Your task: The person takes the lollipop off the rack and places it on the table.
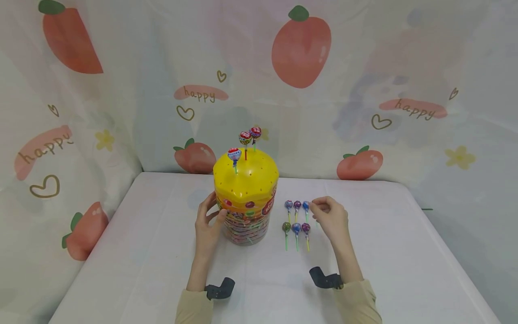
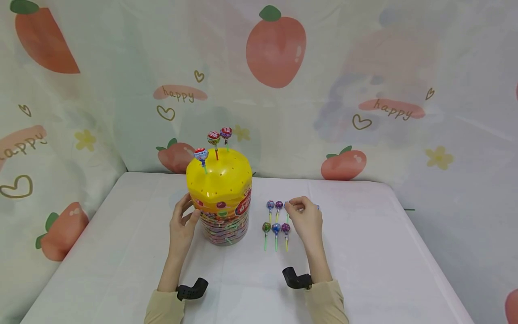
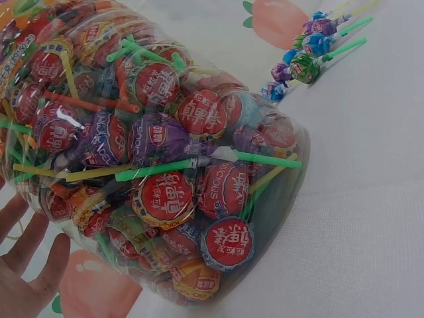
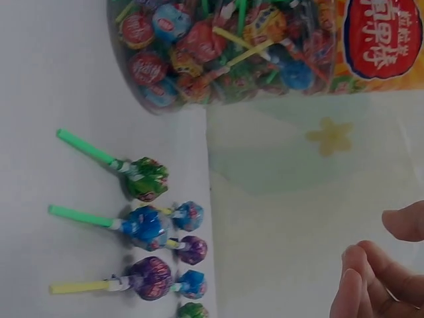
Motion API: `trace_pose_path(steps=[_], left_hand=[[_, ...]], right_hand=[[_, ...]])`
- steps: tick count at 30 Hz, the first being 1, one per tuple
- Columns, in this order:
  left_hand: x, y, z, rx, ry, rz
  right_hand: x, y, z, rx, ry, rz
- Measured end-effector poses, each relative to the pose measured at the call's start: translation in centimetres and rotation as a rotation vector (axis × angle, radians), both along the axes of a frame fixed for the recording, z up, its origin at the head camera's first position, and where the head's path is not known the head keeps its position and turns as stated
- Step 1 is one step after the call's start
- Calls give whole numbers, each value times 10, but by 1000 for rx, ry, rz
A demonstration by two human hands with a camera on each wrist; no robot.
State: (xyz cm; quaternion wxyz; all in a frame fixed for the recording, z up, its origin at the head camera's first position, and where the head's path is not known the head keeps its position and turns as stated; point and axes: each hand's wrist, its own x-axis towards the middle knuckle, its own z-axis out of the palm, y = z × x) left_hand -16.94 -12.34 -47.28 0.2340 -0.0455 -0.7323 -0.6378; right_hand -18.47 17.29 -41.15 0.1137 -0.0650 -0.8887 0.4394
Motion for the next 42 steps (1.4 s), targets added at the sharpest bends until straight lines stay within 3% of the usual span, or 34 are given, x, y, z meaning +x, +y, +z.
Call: trace_pose_path(steps=[8, 19, 29, 42], left_hand=[[0, 0, 1, 4, -11, -1], [0, 0, 0, 21, -5, -12], [-1, 0, 1, 12, -14, -10], [0, 0, 1, 19, -8, -15]], right_hand=[[6, -11, 25, -28, 121, 25], [13, -31, 61, -79, 214, 58], [15, -50, 78, -183, 333, 136], [12, -78, 101, -203, 431, 284]])
